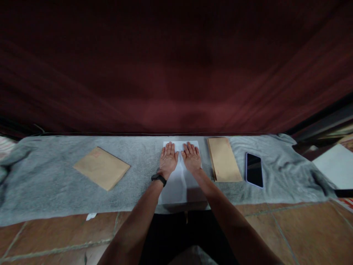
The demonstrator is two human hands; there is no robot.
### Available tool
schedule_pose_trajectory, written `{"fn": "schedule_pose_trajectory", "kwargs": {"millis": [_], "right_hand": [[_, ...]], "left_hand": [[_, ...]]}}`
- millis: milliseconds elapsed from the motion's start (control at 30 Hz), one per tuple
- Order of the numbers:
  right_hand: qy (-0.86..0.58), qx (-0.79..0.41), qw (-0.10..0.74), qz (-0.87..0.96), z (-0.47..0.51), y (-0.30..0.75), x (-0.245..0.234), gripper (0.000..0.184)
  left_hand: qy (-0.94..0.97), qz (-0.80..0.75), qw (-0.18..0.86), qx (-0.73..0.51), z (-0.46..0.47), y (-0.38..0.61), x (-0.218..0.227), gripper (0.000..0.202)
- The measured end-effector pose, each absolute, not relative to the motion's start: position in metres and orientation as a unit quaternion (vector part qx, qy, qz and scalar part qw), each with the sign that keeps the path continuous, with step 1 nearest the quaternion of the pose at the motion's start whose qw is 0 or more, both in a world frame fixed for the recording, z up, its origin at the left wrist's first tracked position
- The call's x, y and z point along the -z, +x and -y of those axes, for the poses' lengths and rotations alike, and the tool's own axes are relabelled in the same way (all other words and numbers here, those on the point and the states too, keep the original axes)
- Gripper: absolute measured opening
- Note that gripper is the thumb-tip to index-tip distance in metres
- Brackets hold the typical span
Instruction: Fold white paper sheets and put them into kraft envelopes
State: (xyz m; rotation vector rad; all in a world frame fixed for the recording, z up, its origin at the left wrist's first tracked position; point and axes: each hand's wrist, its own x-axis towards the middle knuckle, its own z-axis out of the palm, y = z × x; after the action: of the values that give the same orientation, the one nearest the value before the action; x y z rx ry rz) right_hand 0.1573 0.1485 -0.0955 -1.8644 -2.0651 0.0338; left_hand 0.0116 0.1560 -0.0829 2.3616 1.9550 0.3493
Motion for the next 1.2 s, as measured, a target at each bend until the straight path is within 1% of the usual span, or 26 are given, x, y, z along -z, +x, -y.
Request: {"fn": "schedule_pose_trajectory", "kwargs": {"millis": [167, 433, 600, 800, 967, 1067, 1200], "right_hand": [[-0.678, -0.005, 0.188, 0.710, -0.151, 0.166, 0.097, 0.055], [-0.693, 0.012, 0.208, 0.690, -0.154, 0.177, 0.103, 0.060], [-0.701, 0.014, 0.200, 0.685, -0.153, 0.179, 0.100, 0.062], [-0.676, 0.009, 0.186, 0.713, -0.153, 0.176, 0.095, 0.057], [-0.634, 0.002, 0.175, 0.753, -0.156, 0.159, 0.095, 0.051], [-0.637, 0.003, 0.166, 0.753, -0.157, 0.155, 0.096, 0.049], [-0.661, 0.005, 0.179, 0.729, -0.154, 0.161, 0.096, 0.052]], "left_hand": [[0.752, -0.648, 0.028, -0.115, -0.160, 0.000, 0.084, 0.064], [0.740, -0.660, 0.022, -0.127, -0.162, -0.003, 0.085, 0.061], [0.729, -0.670, 0.019, -0.138, -0.161, -0.005, 0.083, 0.062], [0.743, -0.654, 0.019, -0.140, -0.154, -0.002, 0.080, 0.060], [0.778, -0.615, 0.047, -0.120, -0.157, 0.014, 0.076, 0.058], [0.780, -0.615, 0.060, -0.105, -0.158, 0.016, 0.076, 0.058], [0.767, -0.630, 0.043, -0.111, -0.153, 0.008, 0.079, 0.060]]}}
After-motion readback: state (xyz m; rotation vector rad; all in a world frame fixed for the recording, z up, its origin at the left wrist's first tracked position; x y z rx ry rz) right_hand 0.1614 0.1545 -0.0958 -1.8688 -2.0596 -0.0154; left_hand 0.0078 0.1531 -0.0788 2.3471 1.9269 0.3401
